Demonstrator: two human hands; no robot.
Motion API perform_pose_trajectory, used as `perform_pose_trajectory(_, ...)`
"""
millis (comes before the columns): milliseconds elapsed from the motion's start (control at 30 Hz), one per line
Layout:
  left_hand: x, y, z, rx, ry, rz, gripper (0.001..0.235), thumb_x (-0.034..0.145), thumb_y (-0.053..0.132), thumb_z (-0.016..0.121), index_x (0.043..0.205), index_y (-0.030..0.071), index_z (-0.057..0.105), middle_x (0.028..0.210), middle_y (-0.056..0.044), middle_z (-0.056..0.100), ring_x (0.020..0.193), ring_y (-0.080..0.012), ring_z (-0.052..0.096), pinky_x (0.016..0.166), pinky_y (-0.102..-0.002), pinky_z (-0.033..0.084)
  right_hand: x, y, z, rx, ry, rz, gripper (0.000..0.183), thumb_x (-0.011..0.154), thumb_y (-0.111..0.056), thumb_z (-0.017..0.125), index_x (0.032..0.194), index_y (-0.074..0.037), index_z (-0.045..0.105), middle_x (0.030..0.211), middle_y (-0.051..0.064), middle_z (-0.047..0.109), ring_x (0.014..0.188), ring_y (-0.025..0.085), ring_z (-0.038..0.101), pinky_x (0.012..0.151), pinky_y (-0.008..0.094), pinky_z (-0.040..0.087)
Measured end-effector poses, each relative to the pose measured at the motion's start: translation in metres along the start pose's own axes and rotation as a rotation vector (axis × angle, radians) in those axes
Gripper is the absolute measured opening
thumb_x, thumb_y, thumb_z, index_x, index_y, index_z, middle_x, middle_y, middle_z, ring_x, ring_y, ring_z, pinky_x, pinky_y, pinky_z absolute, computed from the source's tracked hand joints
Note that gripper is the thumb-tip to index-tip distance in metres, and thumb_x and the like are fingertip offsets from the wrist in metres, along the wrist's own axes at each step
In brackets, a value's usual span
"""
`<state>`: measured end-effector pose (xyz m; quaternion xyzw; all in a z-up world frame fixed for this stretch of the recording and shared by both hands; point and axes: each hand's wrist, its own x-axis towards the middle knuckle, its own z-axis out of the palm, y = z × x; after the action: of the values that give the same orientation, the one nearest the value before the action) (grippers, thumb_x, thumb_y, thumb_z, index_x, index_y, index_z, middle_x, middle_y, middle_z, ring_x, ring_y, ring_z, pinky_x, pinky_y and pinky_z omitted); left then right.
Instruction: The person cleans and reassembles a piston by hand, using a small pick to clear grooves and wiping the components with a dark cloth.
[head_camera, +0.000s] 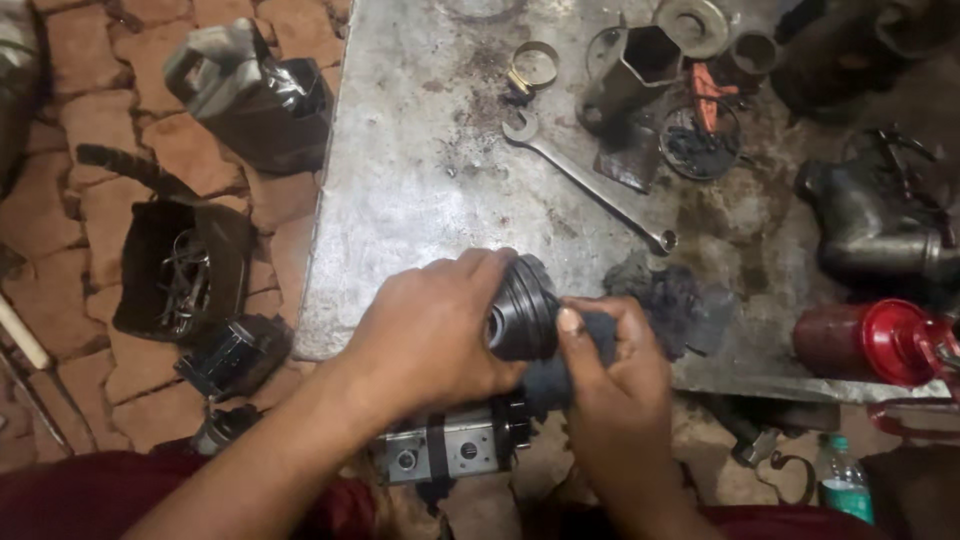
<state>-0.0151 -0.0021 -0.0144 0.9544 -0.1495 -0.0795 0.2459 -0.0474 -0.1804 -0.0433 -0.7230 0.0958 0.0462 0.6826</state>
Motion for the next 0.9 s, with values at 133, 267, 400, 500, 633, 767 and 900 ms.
perform_pose_trajectory(133, -0.003, -0.002, 0.006, 0.002, 0.078, 0.086, 0.092, 0.057, 0.044, 0.089, 0.127, -0.004, 0.055, 0.104, -0.020, 0.067, 0.085, -0.0382, 0.070, 0.073, -0.045, 0.056, 0.003, -0.014, -0.007, -0.105, -0.015, 0.124, 0.013, 0.097, -0.013, 0.064, 0.104, -0.002, 0.068, 0.081, 0.002, 0.064, 0.069, 0.007, 0.057, 0.062, 0.024, 0.047)
perform_pose_trajectory(267, -0.004, -0.003, 0.007, 0.006, 0.120, 0.120, 0.093, 0.057, 0.047, 0.091, 0.124, -0.007, 0.055, 0.105, -0.023, 0.067, 0.083, -0.0385, 0.070, 0.071, -0.045, 0.056, 0.010, -0.032, -0.016, 0.041, -0.074, 0.341, 0.016, 0.092, -0.014, 0.063, 0.101, -0.002, 0.067, 0.077, 0.001, 0.064, 0.065, 0.007, 0.058, 0.058, 0.025, 0.046)
perform_pose_trajectory(400, -0.003, -0.002, 0.006, 0.010, 0.086, 0.095, 0.088, 0.061, 0.041, 0.089, 0.127, -0.006, 0.055, 0.105, -0.020, 0.068, 0.083, -0.0363, 0.070, 0.072, -0.043, 0.057, 0.007, -0.025, -0.014, -0.389, -0.106, 0.022, 0.016, 0.099, -0.017, 0.069, 0.109, -0.004, 0.073, 0.080, 0.004, 0.067, 0.065, 0.009, 0.052, 0.055, 0.027, 0.041)
perform_pose_trajectory(500, 0.000, -0.003, 0.004, 0.014, 0.061, 0.077, 0.095, 0.057, 0.043, 0.090, 0.128, -0.008, 0.054, 0.105, -0.021, 0.068, 0.083, -0.0357, 0.071, 0.070, -0.043, 0.057, 0.014, -0.024, -0.022, -0.190, -0.138, 0.092, 0.018, 0.100, -0.017, 0.066, 0.111, -0.003, 0.070, 0.085, 0.006, 0.068, 0.069, 0.010, 0.057, 0.057, 0.026, 0.046)
perform_pose_trajectory(633, -0.001, 0.002, 0.002, 0.064, 0.039, 0.076, 0.096, 0.060, 0.047, 0.089, 0.130, -0.006, 0.053, 0.108, -0.022, 0.067, 0.081, -0.0361, 0.071, 0.070, -0.044, 0.057, 0.001, -0.030, -0.017, -0.276, -0.086, -0.058, 0.022, 0.100, -0.015, 0.062, 0.119, -0.004, 0.062, 0.095, 0.008, 0.068, 0.074, 0.015, 0.067, 0.060, 0.029, 0.052)
perform_pose_trajectory(767, 0.005, 0.000, -0.002, 0.063, -0.048, 0.029, 0.100, 0.060, 0.051, 0.088, 0.137, -0.002, 0.052, 0.109, -0.022, 0.066, 0.081, -0.0372, 0.070, 0.070, -0.045, 0.057, -0.021, -0.052, -0.029, -0.314, 0.093, -0.227, 0.038, 0.092, -0.012, 0.060, 0.128, -0.003, 0.056, 0.088, 0.010, 0.067, 0.071, 0.017, 0.068, 0.062, 0.029, 0.060)
perform_pose_trajectory(900, 0.007, 0.000, -0.005, 0.067, -0.120, -0.025, 0.098, 0.061, 0.052, 0.087, 0.138, 0.002, 0.052, 0.108, -0.019, 0.067, 0.088, -0.0371, 0.070, 0.076, -0.045, 0.057, 0.005, -0.061, -0.057, -0.264, 0.049, -0.039, 0.038, 0.103, -0.020, 0.047, 0.137, -0.007, 0.057, 0.085, 0.010, 0.065, 0.066, 0.017, 0.063, 0.056, 0.032, 0.057)
